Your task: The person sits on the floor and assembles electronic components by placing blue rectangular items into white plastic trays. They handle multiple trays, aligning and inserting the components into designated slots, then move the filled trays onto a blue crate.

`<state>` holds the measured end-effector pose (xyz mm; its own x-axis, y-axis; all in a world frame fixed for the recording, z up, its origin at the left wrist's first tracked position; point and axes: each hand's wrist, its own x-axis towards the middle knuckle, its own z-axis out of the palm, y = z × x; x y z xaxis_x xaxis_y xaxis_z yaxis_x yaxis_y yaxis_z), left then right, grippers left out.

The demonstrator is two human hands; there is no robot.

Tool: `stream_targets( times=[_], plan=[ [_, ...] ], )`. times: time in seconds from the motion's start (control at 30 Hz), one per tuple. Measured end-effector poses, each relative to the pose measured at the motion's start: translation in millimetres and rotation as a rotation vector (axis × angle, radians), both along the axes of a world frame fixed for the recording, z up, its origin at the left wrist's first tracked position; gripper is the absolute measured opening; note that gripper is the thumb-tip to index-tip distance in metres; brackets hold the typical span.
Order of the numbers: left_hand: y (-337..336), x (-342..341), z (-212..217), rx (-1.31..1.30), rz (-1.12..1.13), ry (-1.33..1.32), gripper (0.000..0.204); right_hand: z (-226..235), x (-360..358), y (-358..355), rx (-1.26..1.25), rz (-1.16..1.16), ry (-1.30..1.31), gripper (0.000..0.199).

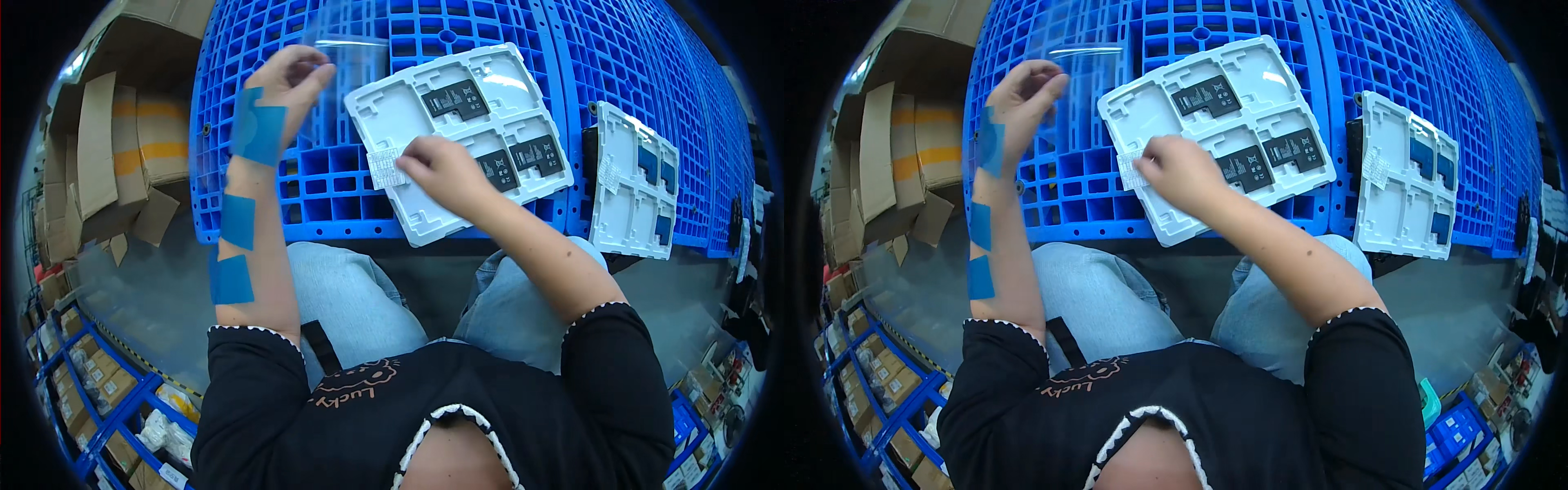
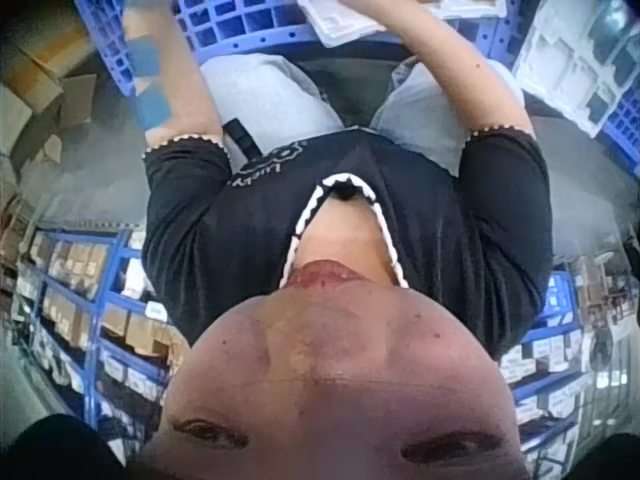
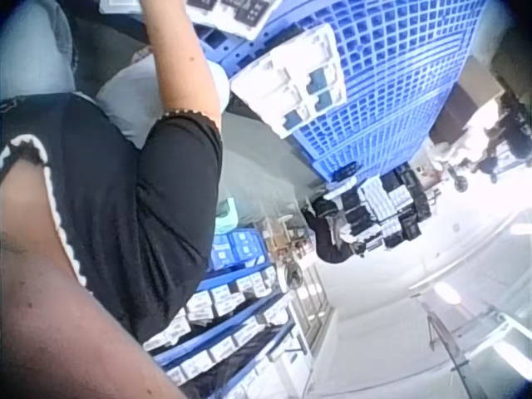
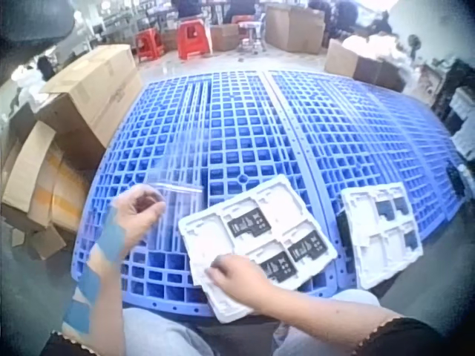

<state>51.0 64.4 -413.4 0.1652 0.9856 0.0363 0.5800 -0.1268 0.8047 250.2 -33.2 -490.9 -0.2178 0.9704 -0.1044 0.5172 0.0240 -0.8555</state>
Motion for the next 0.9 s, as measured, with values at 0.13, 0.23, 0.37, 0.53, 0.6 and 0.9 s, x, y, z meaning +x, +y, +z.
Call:
stream_targets(
  times=[0.13, 0.23, 0.37, 0.53, 0.6, 0.9],
  plan=[
    [13, -62, 7, -0.12, 0.284, 0.211, 0.025, 3, 29, 13, -0.179, -0.22, 0.056, 0.024],
    [19, -133, -35, -0.201, 0.35, 0.421, 0.032, -17, 42, 22, -0.222, -0.247, 0.152, 0.025],
    [5, -212, -96, -0.199, 0.338, 0.766, 0.044, -23, 30, 32, -0.258, -0.208, 0.145, 0.026],
    [-13, -221, -106, -0.421, 0.55, 0.746, 0.064, -25, 23, 41, -0.196, -0.214, 0.126, 0.025],
    [-22, -222, -117, -0.247, 0.627, 0.679, 0.069, -23, 21, 42, -0.145, -0.239, 0.131, 0.022],
    [13, -74, -59, 0.404, -0.18, 0.508, 0.056, 37, 21, 45, 0.51, -0.143, 0.065, 0.021]
  ],
)
